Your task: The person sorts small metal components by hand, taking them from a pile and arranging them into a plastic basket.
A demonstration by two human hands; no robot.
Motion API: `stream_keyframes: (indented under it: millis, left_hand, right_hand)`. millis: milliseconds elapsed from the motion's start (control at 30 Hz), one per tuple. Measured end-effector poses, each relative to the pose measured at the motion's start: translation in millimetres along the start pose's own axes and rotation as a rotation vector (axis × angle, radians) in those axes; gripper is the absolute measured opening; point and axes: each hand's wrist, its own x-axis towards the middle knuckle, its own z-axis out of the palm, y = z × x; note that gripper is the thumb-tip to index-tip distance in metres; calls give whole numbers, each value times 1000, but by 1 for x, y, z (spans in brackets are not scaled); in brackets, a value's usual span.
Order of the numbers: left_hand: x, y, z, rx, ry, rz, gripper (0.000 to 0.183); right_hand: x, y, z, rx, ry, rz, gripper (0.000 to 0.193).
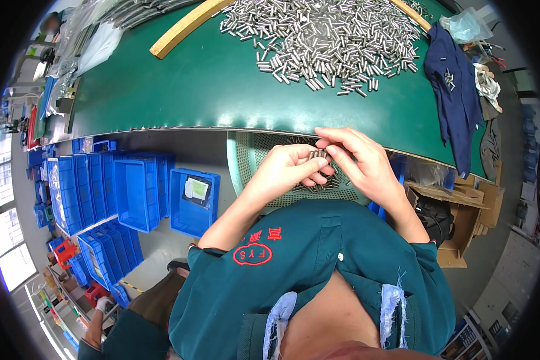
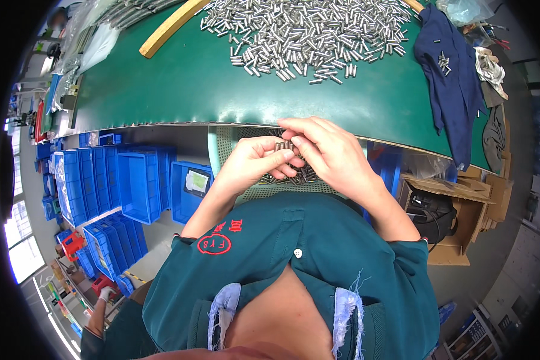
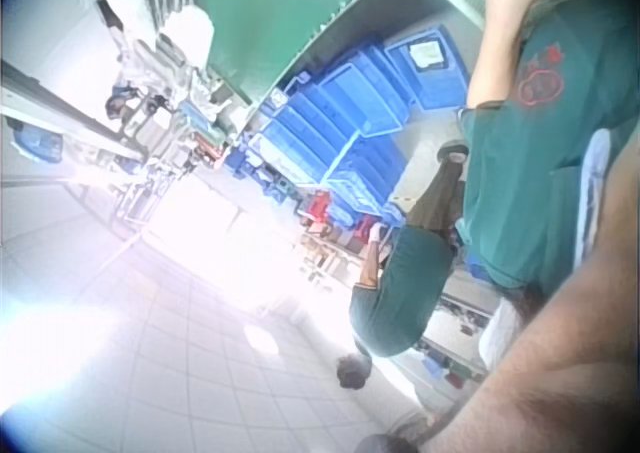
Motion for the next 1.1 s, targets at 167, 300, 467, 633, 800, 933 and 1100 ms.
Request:
stream_keyframes:
  millis: [167,300,467,633,800,933,1100]
  left_hand:
    - [0,-1,-1,14,-10,7,25]
    - [0,-2,-2,24,-12,2,25]
    - [-7,7,0,184,63,6,23]
    - [-11,10,0,456,157,62,21]
    - [-26,26,-7,268,-18,-40,20]
    - [-29,24,-12,221,-129,-29,19]
    - [-30,27,-16,218,-66,-9,19]
  right_hand:
    - [-2,1,4,38,18,32,29]
    - [-2,1,5,6,28,11,30]
    - [-3,3,11,-123,-5,-89,18]
    - [-6,10,19,-92,-16,-65,12]
    - [-8,11,18,458,-128,287,10]
    - [-12,31,26,1204,-285,697,18]
    - [-16,41,35,1618,-328,840,21]
